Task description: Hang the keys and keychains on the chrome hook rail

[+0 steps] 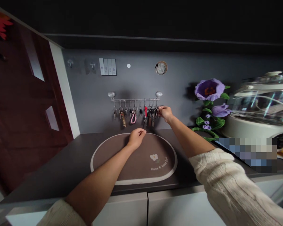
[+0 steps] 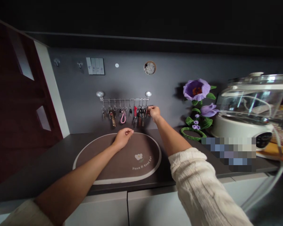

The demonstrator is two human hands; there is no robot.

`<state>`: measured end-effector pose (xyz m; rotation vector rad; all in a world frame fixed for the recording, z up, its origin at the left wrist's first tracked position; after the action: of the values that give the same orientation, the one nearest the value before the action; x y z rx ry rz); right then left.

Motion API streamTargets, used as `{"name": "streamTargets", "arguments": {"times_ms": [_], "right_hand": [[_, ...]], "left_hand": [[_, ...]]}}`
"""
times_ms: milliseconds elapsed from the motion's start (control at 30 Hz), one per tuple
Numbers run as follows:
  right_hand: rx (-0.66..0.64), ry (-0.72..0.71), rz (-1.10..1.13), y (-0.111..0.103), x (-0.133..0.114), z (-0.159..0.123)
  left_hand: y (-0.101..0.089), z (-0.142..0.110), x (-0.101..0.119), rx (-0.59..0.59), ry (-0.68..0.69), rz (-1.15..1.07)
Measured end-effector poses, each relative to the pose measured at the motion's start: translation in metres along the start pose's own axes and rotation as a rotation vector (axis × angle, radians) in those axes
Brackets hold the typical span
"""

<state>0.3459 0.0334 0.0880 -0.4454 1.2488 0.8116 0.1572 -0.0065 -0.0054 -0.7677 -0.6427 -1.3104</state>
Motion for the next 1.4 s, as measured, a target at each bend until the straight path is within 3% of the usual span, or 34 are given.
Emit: {"name": "streamTargets", "arguments": {"times_ms": [233,500,600,767,967,1100,1233,1400], "right_hand": [[-0.029,-0.011,0.039,0.001,0.006,-0.003],[0.05,-0.032,-0.016,-0.015,0.004,-0.026],[0.053,0.008,-0.034,-0.025,-0.002,-0.046],[-0.071,-0.014,0.034,-0.035,-0.023,-0.093],[-0.201,-0.29,0.139,-0.049,-0.05,-0.155],[-0.298,-0.386,0.134,-0.058,-0.057,-0.193],[-0.4,-0.468,0.117,-0.065,-0.053,-0.223],[-0.421,-0.479,0.071,-0.072,-0.042,-0.241]], "left_hand": [[0.0,0.0,0.0,-0.003,-0.009,-0.013],[-0.008,-0.002,0.008,0.01,-0.003,-0.017],[-0.016,-0.002,0.016,0.036,-0.056,-0.067],[-0.04,-0.008,0.039,0.079,-0.115,-0.169],[-0.087,-0.034,0.091,0.071,0.039,-0.217],[-0.114,-0.058,0.114,0.026,0.139,-0.125],[-0.126,-0.082,0.119,-0.023,0.205,-0.047],[-0.131,-0.099,0.113,-0.047,0.183,-0.029]]}}
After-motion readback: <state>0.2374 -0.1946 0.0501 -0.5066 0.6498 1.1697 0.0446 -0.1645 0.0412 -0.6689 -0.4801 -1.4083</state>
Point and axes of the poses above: each hand's wrist, its own z-axis towards the middle knuckle, its own y-axis out of the palm, x = y × z, the point moved 3 cm from there along z, towards the middle knuckle, and after that the axes turned 14 degrees about x, right-handed, at the moved point
